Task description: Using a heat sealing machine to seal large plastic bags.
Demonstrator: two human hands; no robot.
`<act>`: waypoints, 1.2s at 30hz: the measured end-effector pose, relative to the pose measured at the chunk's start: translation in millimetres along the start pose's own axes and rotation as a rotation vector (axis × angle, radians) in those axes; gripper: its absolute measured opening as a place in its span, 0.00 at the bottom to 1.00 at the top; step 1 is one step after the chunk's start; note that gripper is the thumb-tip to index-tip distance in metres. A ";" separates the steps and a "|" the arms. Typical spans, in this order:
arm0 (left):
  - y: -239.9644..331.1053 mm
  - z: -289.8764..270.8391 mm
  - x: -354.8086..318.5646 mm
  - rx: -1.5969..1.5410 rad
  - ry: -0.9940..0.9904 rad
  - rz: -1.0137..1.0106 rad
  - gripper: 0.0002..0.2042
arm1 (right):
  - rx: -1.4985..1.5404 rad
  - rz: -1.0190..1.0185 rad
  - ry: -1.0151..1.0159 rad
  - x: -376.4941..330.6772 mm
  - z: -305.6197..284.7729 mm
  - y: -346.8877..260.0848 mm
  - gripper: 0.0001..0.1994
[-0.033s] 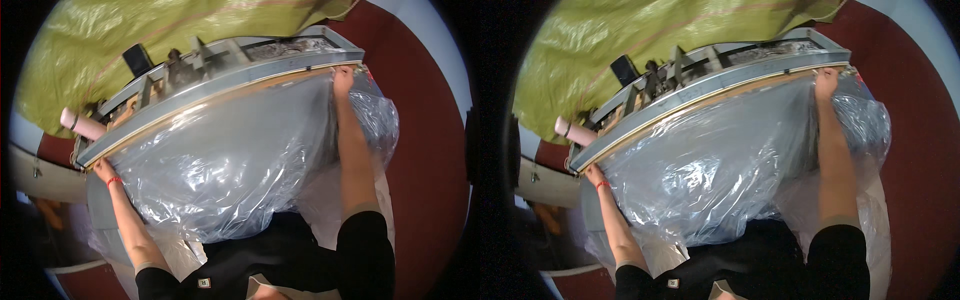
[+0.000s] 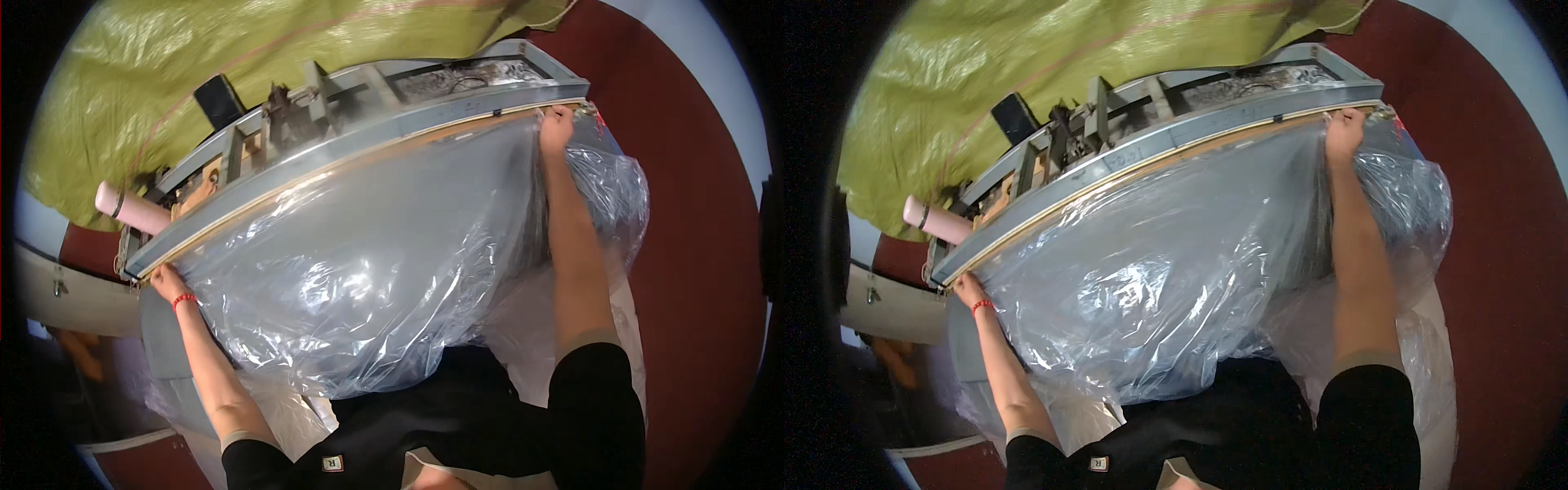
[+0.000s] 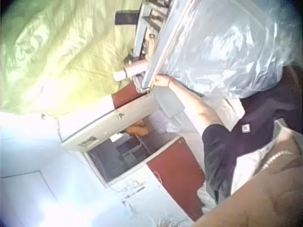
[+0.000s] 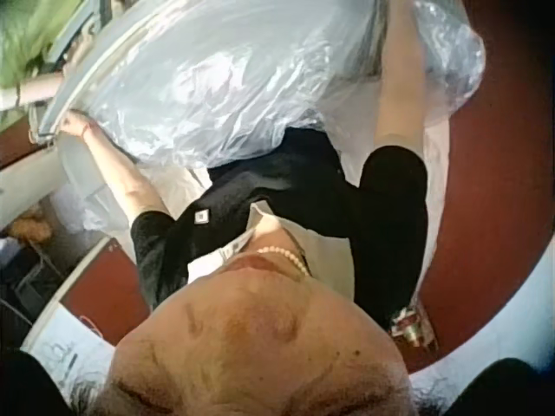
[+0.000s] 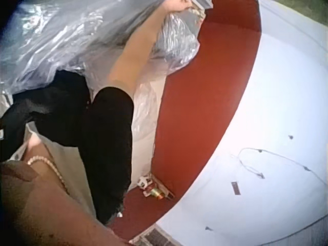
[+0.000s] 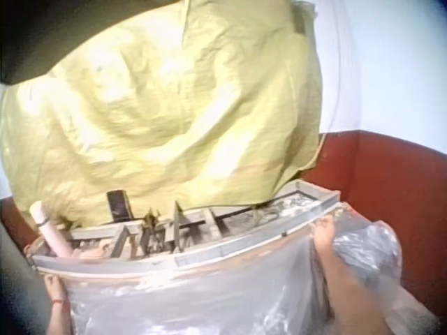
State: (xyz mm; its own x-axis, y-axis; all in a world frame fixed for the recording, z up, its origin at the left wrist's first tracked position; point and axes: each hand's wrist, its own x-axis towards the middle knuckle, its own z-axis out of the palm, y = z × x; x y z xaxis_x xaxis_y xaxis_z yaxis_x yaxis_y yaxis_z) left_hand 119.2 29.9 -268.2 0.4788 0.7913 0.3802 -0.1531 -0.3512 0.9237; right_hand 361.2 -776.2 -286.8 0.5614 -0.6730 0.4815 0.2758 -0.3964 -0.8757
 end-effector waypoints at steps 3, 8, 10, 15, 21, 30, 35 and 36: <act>27.1 31.9 -20.5 -0.079 0.158 -0.074 0.11 | -0.076 -0.173 0.139 3.3 -7.5 -2.2 0.06; 8.7 14.4 -1.9 -0.046 0.096 -0.115 0.05 | 0.105 0.127 0.058 -11.5 -14.7 -43.3 0.06; 7.9 13.7 -1.7 -0.009 0.090 -0.149 0.04 | 0.245 0.253 -0.015 -11.9 -27.1 -62.1 0.07; 83.9 19.1 -56.2 0.055 -0.333 -0.059 0.02 | -0.188 -0.483 -0.037 -36.0 -151.7 -144.3 0.11; 171.5 -58.1 -114.3 0.040 -0.108 0.171 0.04 | -0.540 0.055 0.504 -48.5 -354.3 49.0 0.19; 157.3 -20.5 -356.4 0.483 -1.093 -0.150 0.14 | -0.625 -0.066 0.069 -237.6 -240.7 128.1 0.17; 52.5 68.2 -426.4 0.479 -1.562 0.350 0.15 | -0.739 -0.123 -0.026 -323.0 -238.4 68.4 0.17; 62.3 84.7 -430.8 0.481 -1.589 0.379 0.15 | -0.756 -0.138 -0.049 -327.6 -247.3 67.4 0.17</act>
State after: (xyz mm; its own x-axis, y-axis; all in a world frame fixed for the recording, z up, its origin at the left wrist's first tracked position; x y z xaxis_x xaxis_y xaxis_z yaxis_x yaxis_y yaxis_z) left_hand -23.3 -375.2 -378.4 0.8534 -0.5037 -0.1340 -0.3400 -0.7328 0.5895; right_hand 2.9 -736.8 -494.5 0.5995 -0.5648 0.5671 -0.2521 -0.8057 -0.5360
